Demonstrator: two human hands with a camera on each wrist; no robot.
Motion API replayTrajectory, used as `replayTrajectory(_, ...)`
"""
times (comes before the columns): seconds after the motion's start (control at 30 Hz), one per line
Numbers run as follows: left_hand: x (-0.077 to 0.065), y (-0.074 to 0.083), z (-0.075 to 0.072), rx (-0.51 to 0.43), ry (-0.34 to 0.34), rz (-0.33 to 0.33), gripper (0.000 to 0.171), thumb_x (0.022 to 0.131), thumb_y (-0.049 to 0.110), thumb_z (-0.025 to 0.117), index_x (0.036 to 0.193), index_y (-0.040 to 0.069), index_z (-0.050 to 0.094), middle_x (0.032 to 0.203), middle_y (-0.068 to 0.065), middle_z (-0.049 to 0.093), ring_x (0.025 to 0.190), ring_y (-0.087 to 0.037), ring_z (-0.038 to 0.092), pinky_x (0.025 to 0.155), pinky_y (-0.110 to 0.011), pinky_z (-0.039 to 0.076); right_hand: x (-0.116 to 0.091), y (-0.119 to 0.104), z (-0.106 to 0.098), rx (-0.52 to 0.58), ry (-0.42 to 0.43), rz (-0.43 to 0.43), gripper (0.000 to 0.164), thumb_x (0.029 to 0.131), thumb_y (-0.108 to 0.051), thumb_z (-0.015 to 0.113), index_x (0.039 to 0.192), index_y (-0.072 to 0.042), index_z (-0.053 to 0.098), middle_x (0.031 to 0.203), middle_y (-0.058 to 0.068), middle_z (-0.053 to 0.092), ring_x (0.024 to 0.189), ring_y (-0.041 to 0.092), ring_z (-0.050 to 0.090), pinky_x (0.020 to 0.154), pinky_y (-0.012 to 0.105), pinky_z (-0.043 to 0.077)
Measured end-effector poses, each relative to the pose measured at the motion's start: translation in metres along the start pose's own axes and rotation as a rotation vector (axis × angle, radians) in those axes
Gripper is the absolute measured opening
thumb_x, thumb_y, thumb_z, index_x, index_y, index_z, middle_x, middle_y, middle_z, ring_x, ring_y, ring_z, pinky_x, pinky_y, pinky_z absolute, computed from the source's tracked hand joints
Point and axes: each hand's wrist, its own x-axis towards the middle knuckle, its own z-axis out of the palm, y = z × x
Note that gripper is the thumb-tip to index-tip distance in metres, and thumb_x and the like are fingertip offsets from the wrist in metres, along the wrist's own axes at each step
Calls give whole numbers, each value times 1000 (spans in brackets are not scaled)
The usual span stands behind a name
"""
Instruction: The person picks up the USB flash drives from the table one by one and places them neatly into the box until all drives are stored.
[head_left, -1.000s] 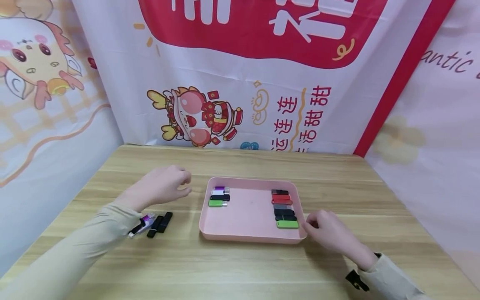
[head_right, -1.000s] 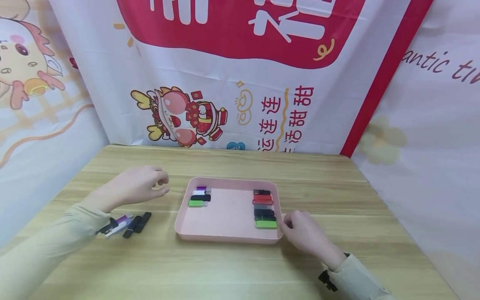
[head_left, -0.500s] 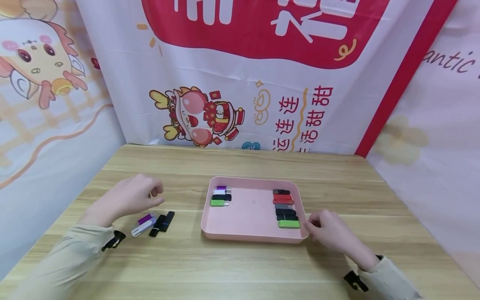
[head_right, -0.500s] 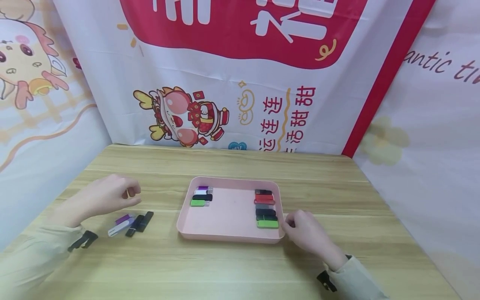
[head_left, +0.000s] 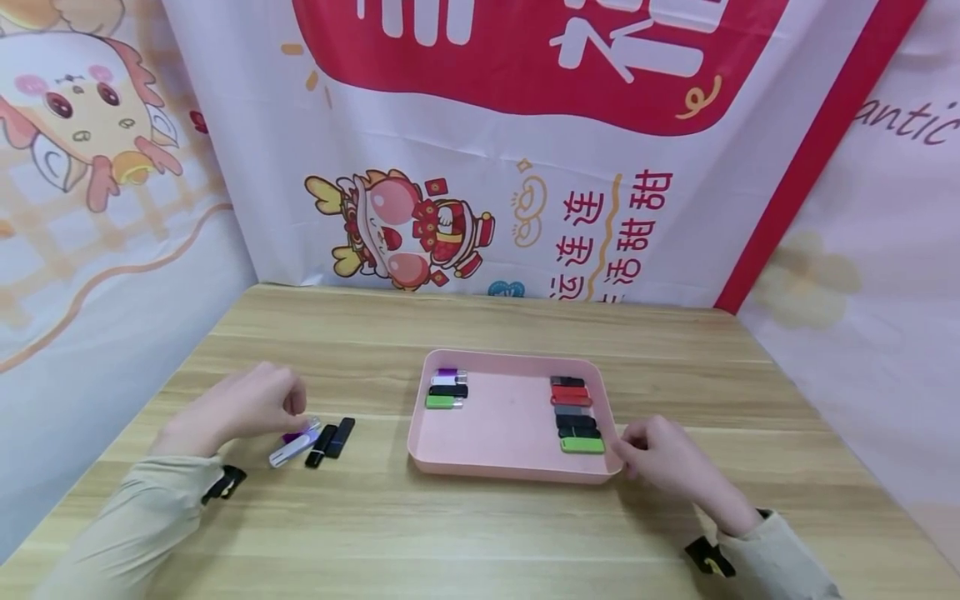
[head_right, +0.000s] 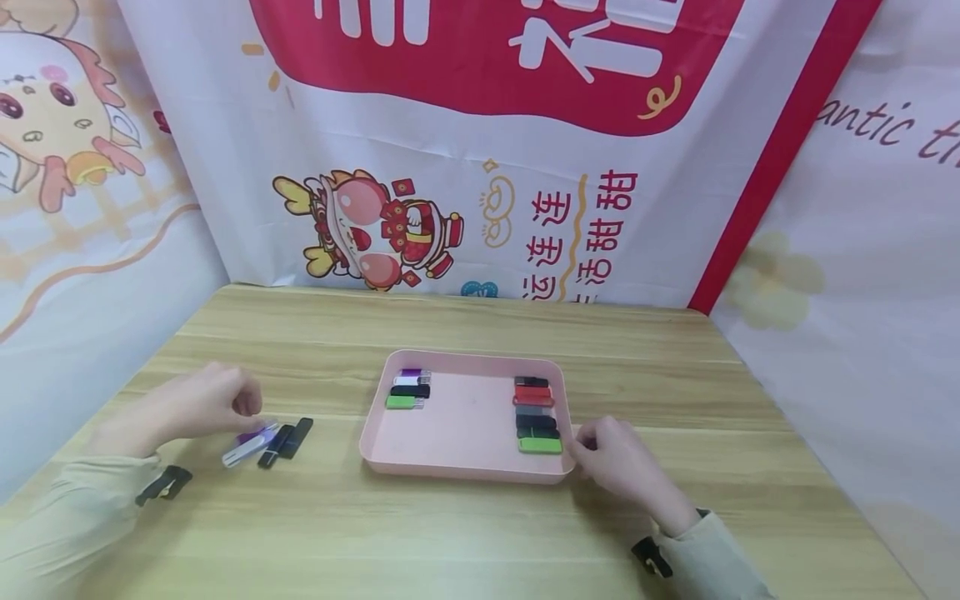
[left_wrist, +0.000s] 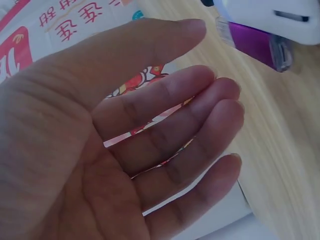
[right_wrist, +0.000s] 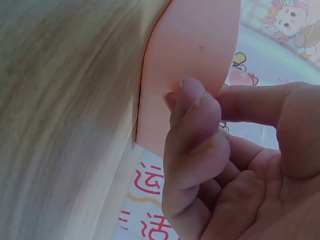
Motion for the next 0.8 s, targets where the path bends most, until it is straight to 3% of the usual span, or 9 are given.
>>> replayTrajectory(0.37,1,-10,7,-12,-30,-7,17,72,24,81,76,19,65,73,8,57,65,-12,51,58,-36,44,-2,-1,0,1,-4,34,23,97,-23,63,79,-11,70,63,3,59,58,18,53,54,33,44)
replayTrajectory(0.8,0,-9,13,-7,-19,-14,16,76,23,79,72,21,63,70,9,56,62,-12,49,55,-35,41,-2,-1,0,-7,3,34,24,97,-24,62,78,-11,70,63,2,59,56,17,52,52,31,42)
